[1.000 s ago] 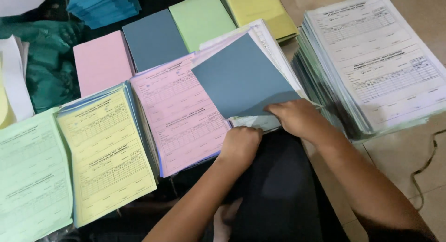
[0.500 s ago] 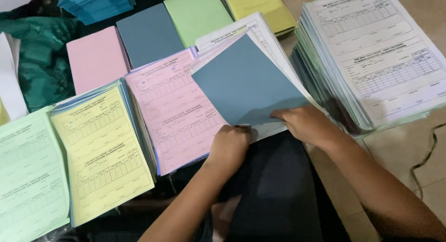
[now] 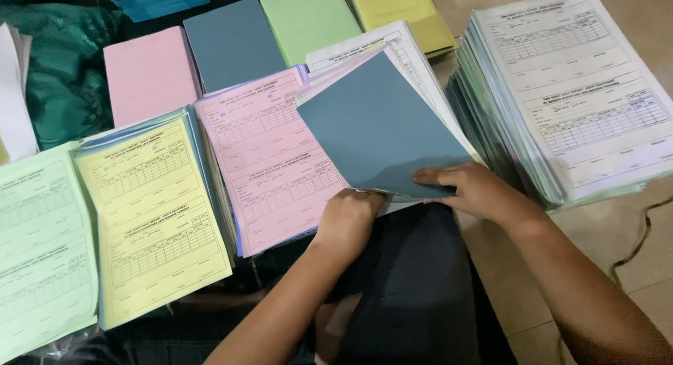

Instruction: The person sits on the floor and organizes stacks of multi-colored papers. They pick up sheets, flip through them, and place them into piles, handling the documents by hand.

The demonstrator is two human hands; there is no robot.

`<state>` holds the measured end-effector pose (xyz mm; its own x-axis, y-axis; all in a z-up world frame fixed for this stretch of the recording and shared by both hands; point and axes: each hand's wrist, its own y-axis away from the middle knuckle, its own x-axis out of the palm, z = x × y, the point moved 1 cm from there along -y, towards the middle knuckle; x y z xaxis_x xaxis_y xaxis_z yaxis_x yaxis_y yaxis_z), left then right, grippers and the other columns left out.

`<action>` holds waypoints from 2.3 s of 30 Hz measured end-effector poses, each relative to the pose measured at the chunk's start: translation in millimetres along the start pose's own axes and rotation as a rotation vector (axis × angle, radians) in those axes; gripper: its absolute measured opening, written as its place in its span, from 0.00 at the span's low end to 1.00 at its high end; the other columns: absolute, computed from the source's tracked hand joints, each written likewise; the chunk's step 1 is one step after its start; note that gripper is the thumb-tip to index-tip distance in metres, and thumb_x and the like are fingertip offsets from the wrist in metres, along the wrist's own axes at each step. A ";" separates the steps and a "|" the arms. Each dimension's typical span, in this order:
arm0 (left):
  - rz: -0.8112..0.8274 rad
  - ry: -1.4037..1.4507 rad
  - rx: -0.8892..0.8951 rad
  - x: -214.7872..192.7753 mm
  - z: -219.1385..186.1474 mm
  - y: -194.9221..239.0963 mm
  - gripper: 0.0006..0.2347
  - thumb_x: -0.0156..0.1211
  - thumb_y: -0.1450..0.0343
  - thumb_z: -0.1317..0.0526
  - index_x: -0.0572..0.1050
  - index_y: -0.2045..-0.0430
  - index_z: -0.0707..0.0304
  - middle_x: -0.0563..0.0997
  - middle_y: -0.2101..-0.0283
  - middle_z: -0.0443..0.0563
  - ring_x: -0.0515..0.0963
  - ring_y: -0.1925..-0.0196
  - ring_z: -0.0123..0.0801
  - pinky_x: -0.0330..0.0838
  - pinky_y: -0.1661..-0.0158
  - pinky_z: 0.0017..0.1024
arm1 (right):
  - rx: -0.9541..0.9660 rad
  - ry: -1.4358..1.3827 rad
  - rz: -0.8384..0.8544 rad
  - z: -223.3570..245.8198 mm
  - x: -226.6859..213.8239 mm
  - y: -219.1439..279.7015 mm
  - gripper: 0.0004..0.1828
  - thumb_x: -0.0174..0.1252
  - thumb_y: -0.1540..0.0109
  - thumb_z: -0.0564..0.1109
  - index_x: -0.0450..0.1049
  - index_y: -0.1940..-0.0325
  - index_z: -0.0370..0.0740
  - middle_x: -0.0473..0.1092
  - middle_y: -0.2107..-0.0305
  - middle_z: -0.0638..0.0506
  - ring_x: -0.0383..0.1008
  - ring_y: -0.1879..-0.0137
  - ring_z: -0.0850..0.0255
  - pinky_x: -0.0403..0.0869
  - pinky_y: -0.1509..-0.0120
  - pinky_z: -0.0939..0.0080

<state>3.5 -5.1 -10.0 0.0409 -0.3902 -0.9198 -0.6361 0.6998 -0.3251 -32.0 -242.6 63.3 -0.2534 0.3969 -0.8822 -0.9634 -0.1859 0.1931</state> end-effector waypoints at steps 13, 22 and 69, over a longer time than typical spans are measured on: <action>-0.215 0.074 0.024 17.4 4.1 -7.0 0.02 0.66 0.35 0.60 0.79 0.78 0.52 0.81 0.78 0.46 0.82 0.70 0.37 0.72 0.63 0.32 | 0.027 0.163 -0.101 -15.2 24.1 7.6 0.21 0.56 0.35 0.62 0.78 0.65 0.43 0.69 0.80 0.38 0.74 0.77 0.50 0.69 0.78 0.59; -0.202 0.249 -0.206 -72.3 64.4 49.2 0.10 0.64 0.29 0.58 0.79 0.62 0.66 0.82 0.59 0.60 0.78 0.58 0.55 0.70 0.56 0.47 | 0.110 0.029 -0.203 -67.7 31.7 -12.5 0.30 0.48 0.31 0.59 0.76 0.39 0.31 0.79 0.60 0.34 0.81 0.56 0.42 0.74 0.55 0.48; -0.072 -0.216 -0.304 -134.6 238.6 341.0 0.06 0.69 0.37 0.50 0.83 0.80 0.46 0.84 0.70 0.43 0.83 0.67 0.40 0.70 0.62 0.38 | -0.341 0.370 -0.074 384.0 216.9 -112.1 0.24 0.54 0.41 0.35 0.77 0.42 0.50 0.80 0.59 0.45 0.82 0.55 0.44 0.81 0.54 0.42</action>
<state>-35.0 428.8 -49.5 0.2351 -0.2742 -0.9325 -0.8238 0.4529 -0.3408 -12.5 209.5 15.3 -0.0785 0.0868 -0.9931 -0.8788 -0.4764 0.0278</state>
